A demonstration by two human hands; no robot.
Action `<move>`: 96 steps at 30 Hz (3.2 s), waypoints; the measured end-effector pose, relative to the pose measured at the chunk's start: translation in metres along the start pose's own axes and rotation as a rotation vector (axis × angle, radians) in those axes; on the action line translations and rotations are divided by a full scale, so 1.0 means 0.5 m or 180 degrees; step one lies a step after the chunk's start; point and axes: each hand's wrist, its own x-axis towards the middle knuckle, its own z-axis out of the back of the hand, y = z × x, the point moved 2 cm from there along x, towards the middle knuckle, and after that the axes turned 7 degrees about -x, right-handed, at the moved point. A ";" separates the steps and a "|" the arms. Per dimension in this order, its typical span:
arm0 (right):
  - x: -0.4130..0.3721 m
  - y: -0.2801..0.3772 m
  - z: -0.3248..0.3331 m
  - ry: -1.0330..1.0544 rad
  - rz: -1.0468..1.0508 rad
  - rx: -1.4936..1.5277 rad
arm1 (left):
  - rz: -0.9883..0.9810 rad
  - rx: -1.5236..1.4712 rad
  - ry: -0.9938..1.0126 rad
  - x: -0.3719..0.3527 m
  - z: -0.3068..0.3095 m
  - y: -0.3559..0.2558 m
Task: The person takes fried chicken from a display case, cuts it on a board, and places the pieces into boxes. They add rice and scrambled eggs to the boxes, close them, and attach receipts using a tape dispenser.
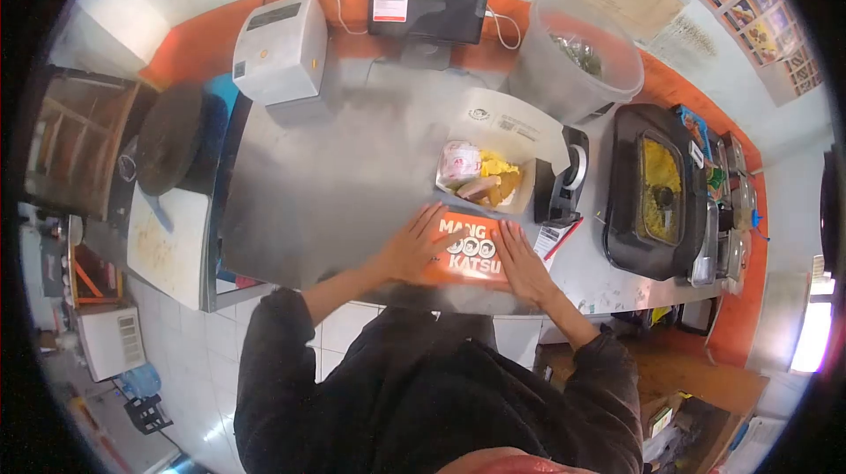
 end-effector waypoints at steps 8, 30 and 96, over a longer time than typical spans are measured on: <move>-0.022 -0.003 -0.048 -0.0769 0.0543 -0.0713 | 0.0195 0.0232 0.0445 0.013 -0.037 0.031; -0.073 -0.197 -0.070 -0.4162 -0.1743 0.5602 | 0.0179 0.0302 -0.0015 0.018 -0.059 -0.037; -0.082 0.084 0.064 -0.1153 -0.3189 0.2140 | 0.2505 -0.1790 -0.1035 -0.015 0.046 -0.059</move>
